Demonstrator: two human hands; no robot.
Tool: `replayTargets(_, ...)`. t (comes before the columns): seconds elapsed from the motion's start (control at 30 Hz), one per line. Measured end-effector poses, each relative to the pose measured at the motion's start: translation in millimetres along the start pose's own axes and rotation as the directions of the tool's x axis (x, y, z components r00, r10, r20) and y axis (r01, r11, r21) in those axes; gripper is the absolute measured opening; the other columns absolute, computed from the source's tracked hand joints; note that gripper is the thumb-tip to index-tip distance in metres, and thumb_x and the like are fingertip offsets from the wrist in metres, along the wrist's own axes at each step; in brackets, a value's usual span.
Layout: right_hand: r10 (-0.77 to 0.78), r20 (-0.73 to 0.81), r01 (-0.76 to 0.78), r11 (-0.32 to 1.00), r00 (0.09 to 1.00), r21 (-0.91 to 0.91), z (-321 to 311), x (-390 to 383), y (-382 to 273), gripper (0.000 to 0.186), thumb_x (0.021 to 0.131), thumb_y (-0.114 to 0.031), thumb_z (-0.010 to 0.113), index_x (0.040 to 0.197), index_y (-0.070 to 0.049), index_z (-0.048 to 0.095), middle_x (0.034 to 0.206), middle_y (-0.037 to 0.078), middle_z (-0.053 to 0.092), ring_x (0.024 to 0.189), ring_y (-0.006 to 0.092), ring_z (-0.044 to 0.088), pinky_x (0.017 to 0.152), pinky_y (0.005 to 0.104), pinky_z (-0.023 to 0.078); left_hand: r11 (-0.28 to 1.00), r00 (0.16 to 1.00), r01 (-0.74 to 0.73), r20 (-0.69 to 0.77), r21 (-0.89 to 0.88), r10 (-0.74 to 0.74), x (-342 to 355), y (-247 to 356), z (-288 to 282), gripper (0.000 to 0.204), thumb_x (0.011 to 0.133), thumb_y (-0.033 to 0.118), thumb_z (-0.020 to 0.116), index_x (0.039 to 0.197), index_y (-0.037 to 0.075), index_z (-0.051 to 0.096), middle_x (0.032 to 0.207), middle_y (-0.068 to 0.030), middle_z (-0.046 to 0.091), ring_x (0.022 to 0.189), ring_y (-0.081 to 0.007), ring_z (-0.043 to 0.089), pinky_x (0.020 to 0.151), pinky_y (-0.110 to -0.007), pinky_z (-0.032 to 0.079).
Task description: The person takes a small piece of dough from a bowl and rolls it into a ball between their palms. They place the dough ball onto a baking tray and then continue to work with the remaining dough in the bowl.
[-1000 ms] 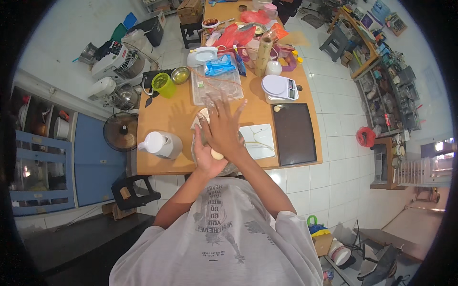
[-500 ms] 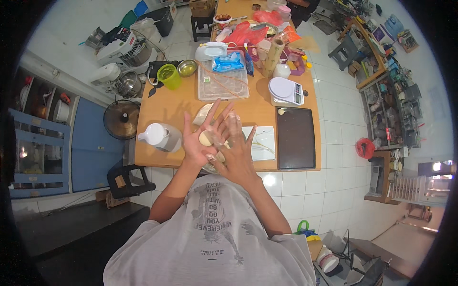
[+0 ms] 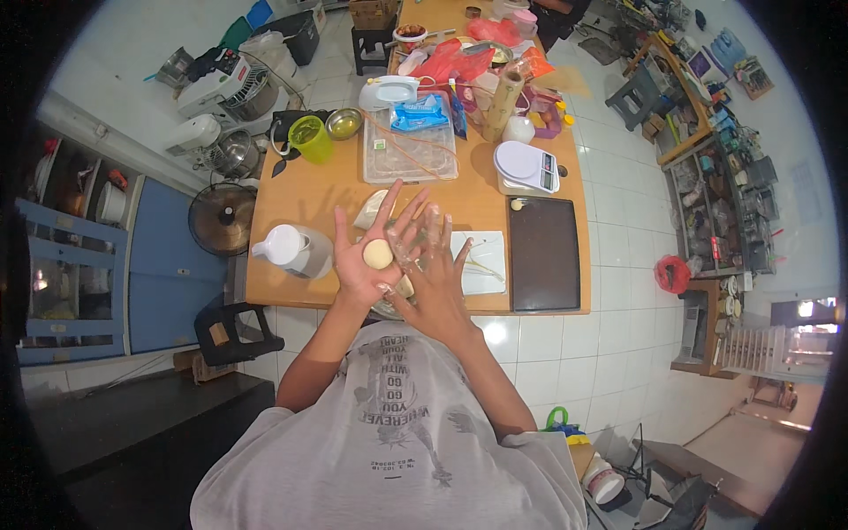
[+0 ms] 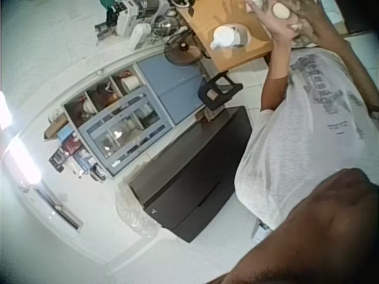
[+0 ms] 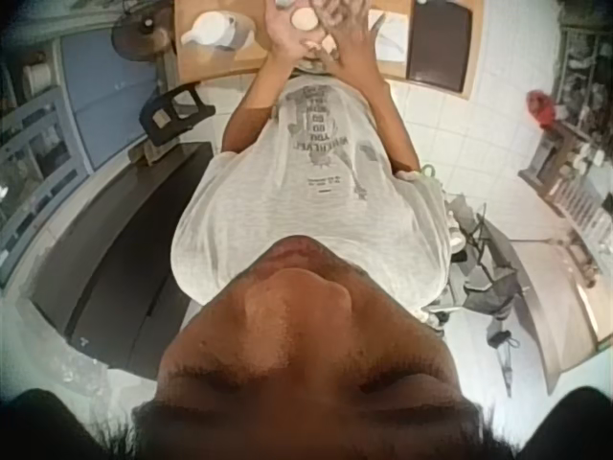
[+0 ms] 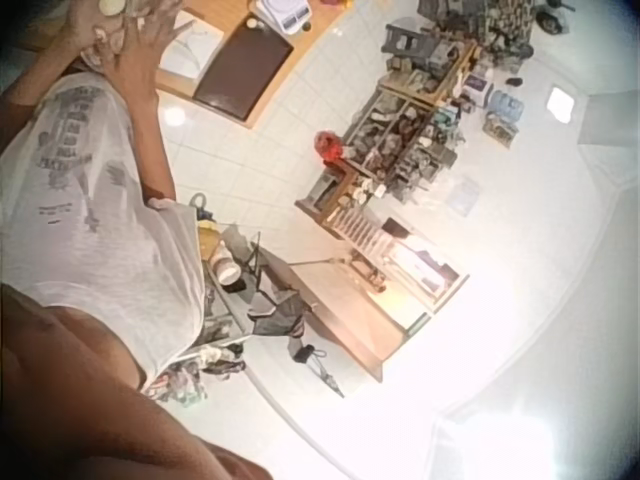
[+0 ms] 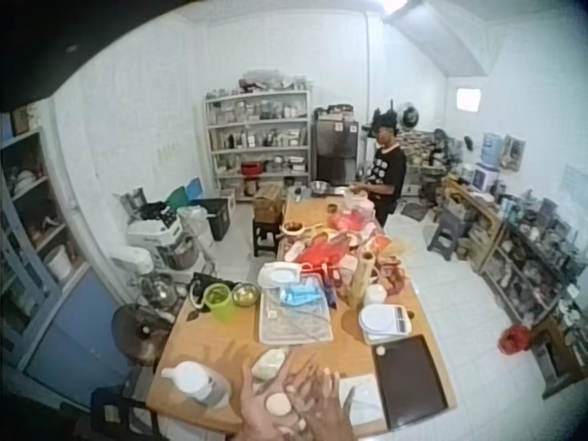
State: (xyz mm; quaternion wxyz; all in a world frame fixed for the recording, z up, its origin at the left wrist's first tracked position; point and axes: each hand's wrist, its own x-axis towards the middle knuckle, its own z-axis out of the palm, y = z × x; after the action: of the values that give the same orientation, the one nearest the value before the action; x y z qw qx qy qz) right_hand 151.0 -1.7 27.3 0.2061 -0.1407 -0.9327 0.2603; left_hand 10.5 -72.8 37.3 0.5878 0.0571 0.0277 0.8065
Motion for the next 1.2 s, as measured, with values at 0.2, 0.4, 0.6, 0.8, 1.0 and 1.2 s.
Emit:
replayTargets(0.2, -0.016, 0.037, 0.018, 0.999, 0.999, -0.032, 7.4, -8.8, -2.1, 0.07, 0.098, -0.051, 0.063, 0.162, -0.029, 0.043, 0.174, 0.028, 0.007, 0.158, 0.0555, 0.001, 0.111, 0.086, -0.003, 0.996, 0.991, -0.084, -0.102, 0.037, 0.088, -1.6, -3.1, -7.5, 0.1, 0.094, 0.085, 0.038, 0.168, 0.018, 0.026, 0.171, -0.0166, 0.028, 0.157, -0.0307, 0.027, 0.126, -0.047, 0.028)
replayTargets(0.4, -0.02, 0.103, 0.022, 1.0, 0.994, -0.022, 3.1, -13.4, -2.0, 0.063, 0.1, -0.055, 0.058, 0.158, -0.031, 0.049, 0.174, 0.026, 0.007, 0.159, 0.054, 0.001, 0.111, 0.086, -0.004, 0.992, 0.935, -0.117, -0.329, 0.055, 0.129, -9.5, -7.1, -11.6, 0.094, 0.097, 0.079, 0.044, 0.159, 0.008, 0.04, 0.162, -0.0159, 0.042, 0.15, -0.0293, 0.04, 0.122, -0.045, 0.037)
replayTargets(0.6, -0.064, 0.142, 0.074, 0.995, 0.988, -0.064, -8.9, -15.0, -2.9, 0.06, 0.101, -0.058, 0.056, 0.156, -0.034, 0.052, 0.175, 0.025, 0.005, 0.16, 0.0504, 0.002, 0.114, 0.0835, -0.004, 0.995, 0.885, -0.097, -0.454, 0.036, 0.103, -13.5, -11.5, -11.3, 0.09, 0.098, 0.077, 0.044, 0.153, 0.005, 0.046, 0.156, -0.0153, 0.049, 0.143, -0.031, 0.049, 0.119, -0.046, 0.042)
replayTargets(0.8, -0.082, 0.136, 0.071, 0.994, 0.987, 0.089, -10.0, -18.8, 3.9, 0.059, 0.098, -0.054, 0.061, 0.153, -0.033, 0.056, 0.176, 0.022, 0.005, 0.161, 0.0483, 0.0, 0.115, 0.0812, -0.004, 0.999, 0.952, -0.003, -0.307, -0.033, -0.007, -16.7, -14.9, -8.5, 0.09, 0.099, 0.077, 0.043, 0.156, 0.007, 0.044, 0.156, -0.0149, 0.049, 0.142, -0.0306, 0.05, 0.119, -0.046, 0.042)
replayTargets(1.0, -0.066, 0.137, 0.059, 0.997, 0.988, 0.054, -8.7, -21.6, 1.5, 0.056, 0.097, -0.054, 0.064, 0.149, -0.032, 0.061, 0.175, 0.024, 0.005, 0.161, 0.0488, 0.0, 0.118, 0.078, -0.003, 0.992, 0.963, 0.044, -0.26, -0.116, -0.073, -20.9, -12.7, -16.4, 0.091, 0.099, 0.077, 0.041, 0.158, 0.008, 0.042, 0.157, -0.0153, 0.048, 0.143, -0.0302, 0.049, 0.12, -0.047, 0.04)
replayTargets(1.2, -0.037, 0.131, 0.027, 0.997, 0.991, 0.072, -5.4, -24.2, -4.1, 0.058, 0.099, -0.054, 0.063, 0.152, -0.032, 0.058, 0.175, 0.026, 0.003, 0.16, 0.0498, 0.0, 0.12, 0.0753, -0.004, 0.997, 0.969, 0.053, -0.237, -0.057, -0.065, -21.9, -9.5, -6.3, 0.092, 0.099, 0.078, 0.039, 0.16, 0.009, 0.04, 0.162, -0.0146, 0.043, 0.146, -0.0287, 0.045, 0.121, -0.046, 0.039)
